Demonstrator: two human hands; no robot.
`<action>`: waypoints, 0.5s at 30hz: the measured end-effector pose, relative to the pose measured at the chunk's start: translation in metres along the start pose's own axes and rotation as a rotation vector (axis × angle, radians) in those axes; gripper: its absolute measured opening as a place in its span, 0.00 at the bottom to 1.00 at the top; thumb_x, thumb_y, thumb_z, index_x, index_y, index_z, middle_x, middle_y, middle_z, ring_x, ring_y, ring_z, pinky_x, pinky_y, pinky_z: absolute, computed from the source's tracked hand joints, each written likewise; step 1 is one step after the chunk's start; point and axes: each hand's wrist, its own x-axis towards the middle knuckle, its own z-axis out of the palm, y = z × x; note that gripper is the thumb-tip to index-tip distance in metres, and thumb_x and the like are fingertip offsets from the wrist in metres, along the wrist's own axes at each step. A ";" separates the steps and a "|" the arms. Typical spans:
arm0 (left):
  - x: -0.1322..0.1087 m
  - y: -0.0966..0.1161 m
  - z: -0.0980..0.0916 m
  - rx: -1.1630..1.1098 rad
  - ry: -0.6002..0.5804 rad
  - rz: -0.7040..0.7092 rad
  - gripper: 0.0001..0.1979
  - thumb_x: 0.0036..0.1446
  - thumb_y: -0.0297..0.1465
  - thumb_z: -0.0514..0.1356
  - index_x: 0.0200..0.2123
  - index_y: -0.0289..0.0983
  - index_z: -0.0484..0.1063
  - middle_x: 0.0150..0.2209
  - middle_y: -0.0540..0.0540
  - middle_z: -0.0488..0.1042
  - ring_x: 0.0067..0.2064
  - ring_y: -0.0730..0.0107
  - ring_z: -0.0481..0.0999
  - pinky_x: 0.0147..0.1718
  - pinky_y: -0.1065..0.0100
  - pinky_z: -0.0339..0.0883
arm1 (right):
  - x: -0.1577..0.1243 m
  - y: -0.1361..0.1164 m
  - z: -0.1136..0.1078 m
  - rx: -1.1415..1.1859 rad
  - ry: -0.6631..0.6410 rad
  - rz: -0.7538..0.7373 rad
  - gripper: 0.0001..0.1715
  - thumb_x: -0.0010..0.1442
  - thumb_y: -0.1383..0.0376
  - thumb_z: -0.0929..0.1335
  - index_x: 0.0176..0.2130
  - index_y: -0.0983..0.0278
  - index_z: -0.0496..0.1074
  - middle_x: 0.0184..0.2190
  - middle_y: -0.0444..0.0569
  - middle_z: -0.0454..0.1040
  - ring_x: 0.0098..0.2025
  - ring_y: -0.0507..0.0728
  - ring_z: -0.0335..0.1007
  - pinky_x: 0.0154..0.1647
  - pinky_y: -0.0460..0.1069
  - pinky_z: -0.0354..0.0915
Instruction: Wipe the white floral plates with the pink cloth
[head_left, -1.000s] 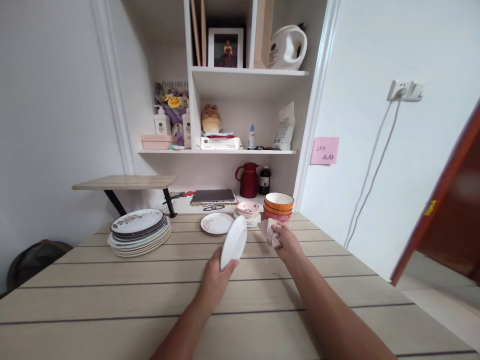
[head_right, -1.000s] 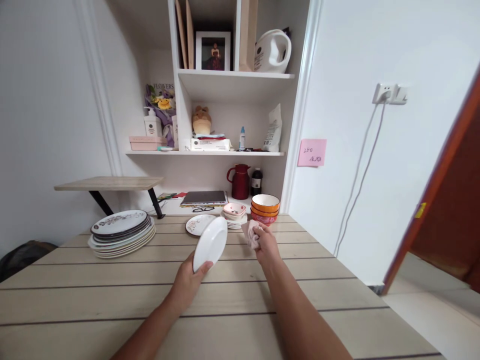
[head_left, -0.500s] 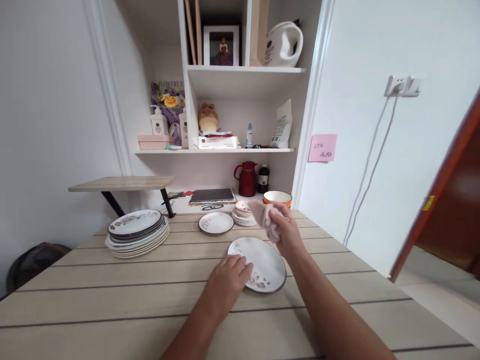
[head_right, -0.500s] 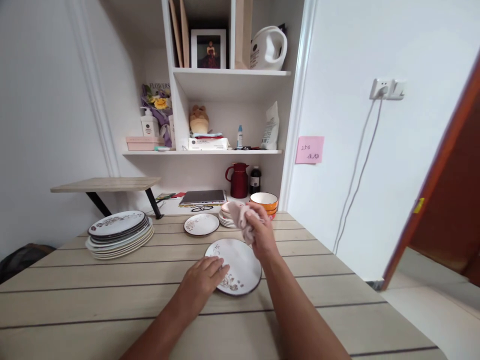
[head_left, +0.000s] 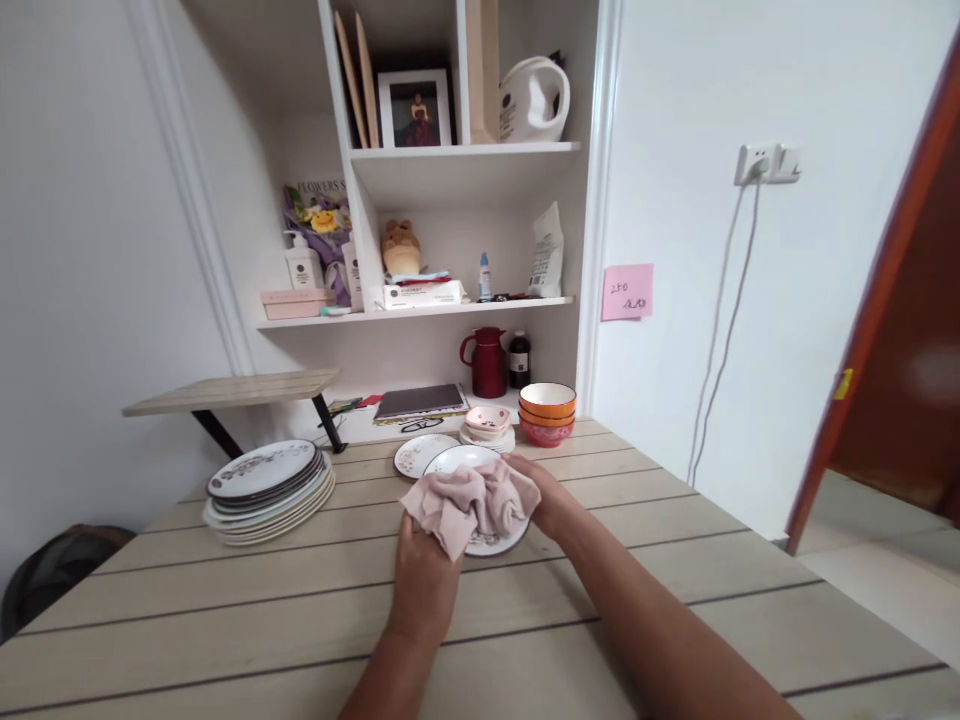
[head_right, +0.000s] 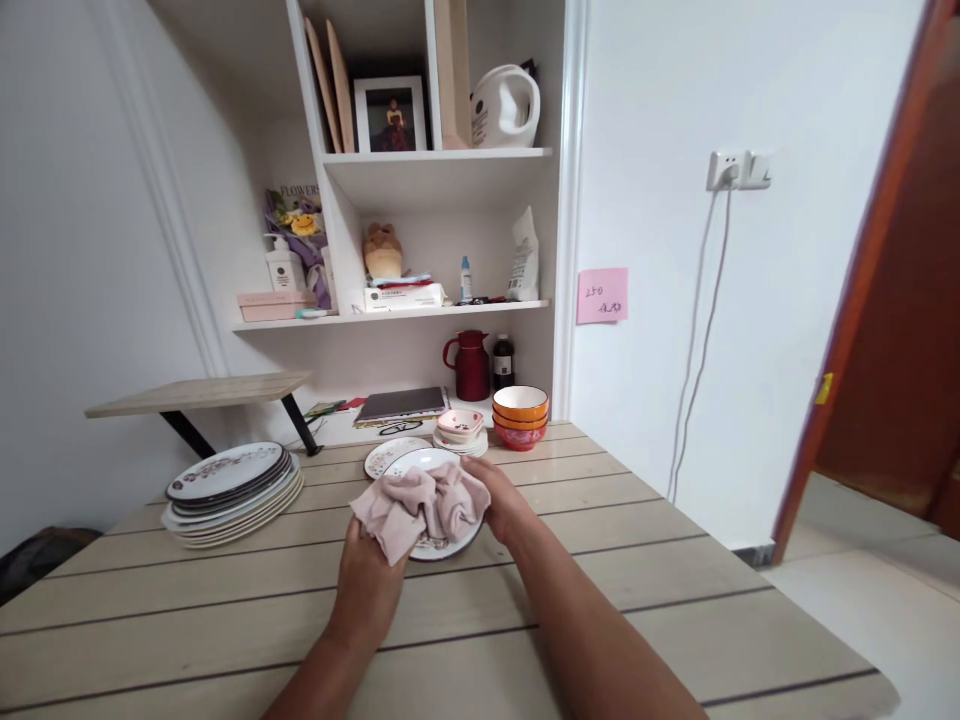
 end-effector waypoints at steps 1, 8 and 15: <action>0.000 0.000 -0.001 0.009 0.035 0.019 0.12 0.50 0.25 0.64 0.38 0.45 0.77 0.49 0.45 0.75 0.68 0.54 0.48 0.68 0.55 0.35 | -0.002 0.001 0.005 0.103 -0.109 0.116 0.19 0.56 0.56 0.67 0.42 0.67 0.74 0.42 0.56 0.78 0.46 0.63 0.74 0.50 0.58 0.67; 0.009 -0.015 -0.019 0.316 0.046 0.134 0.20 0.47 0.20 0.61 0.43 0.45 0.76 0.57 0.43 0.70 0.67 0.47 0.50 0.66 0.50 0.26 | -0.005 0.016 0.035 0.435 -0.200 0.391 0.16 0.57 0.64 0.65 0.43 0.70 0.73 0.41 0.57 0.79 0.45 0.59 0.75 0.50 0.55 0.68; 0.009 -0.025 -0.021 0.106 0.018 -0.053 0.27 0.44 0.26 0.67 0.50 0.41 0.71 0.63 0.44 0.61 0.69 0.54 0.43 0.66 0.57 0.31 | 0.002 0.031 0.041 0.402 0.098 0.345 0.14 0.56 0.69 0.63 0.42 0.67 0.73 0.38 0.53 0.80 0.39 0.57 0.77 0.42 0.53 0.73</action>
